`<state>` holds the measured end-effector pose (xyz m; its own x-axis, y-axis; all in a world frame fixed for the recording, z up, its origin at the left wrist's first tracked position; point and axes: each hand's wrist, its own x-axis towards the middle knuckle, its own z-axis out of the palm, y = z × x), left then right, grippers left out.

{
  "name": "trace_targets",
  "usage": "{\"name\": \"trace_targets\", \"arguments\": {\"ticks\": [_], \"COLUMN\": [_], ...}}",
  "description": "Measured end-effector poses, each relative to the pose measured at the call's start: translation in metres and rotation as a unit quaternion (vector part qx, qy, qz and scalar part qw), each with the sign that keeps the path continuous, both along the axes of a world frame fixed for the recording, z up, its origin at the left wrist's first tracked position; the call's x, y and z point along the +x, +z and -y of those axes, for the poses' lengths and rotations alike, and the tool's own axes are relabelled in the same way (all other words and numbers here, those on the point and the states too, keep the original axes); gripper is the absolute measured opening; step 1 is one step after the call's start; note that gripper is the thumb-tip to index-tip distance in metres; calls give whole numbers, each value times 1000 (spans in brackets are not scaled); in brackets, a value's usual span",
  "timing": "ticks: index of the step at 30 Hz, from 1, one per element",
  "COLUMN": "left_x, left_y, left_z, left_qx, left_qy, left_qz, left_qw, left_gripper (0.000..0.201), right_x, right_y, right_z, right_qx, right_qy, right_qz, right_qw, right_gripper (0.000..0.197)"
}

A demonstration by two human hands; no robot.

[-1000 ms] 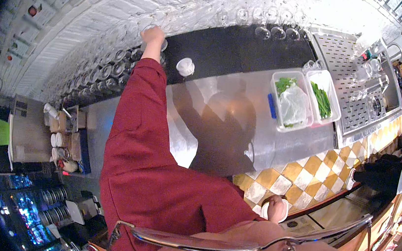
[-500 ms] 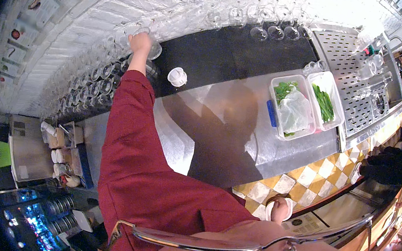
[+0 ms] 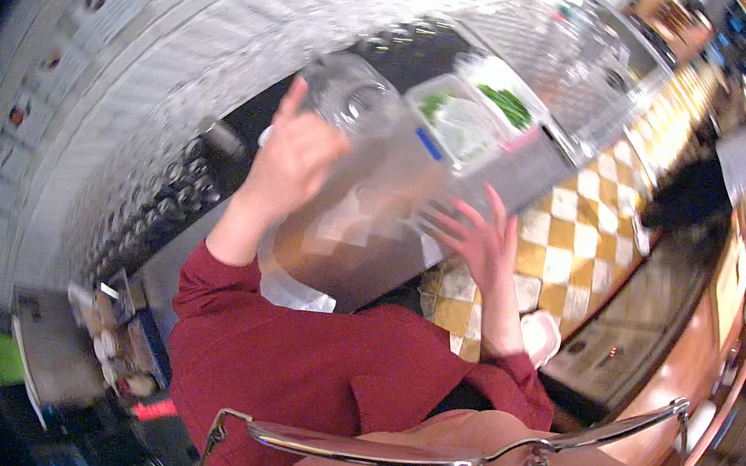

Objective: The person washes a glass, adds ice and a green garnish, and pours a liquid into it. They repeat this process for a second glass, using a scoop for ice and a kettle for the liquid.

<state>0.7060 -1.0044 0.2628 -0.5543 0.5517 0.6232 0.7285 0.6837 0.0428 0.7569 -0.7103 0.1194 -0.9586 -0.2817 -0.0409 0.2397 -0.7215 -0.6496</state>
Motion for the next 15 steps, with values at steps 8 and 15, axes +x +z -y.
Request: {"name": "trace_targets", "arguments": {"ticks": [8,15], "left_x": [140,304], "left_y": [-34,-97], "left_z": [-209,-333], "left_qx": [-99,391], "left_qy": [-509,-531], "left_qz": [-60,569], "left_qw": [853,492], "left_gripper": [30,70], "right_x": [168,387], "right_y": [10,-33], "right_z": [-85,-103], "right_qx": [-312,-330], "right_qy": [-203,-492], "right_qz": [-55,62], "right_qw": [927,803], "right_gripper": [81,54]}}
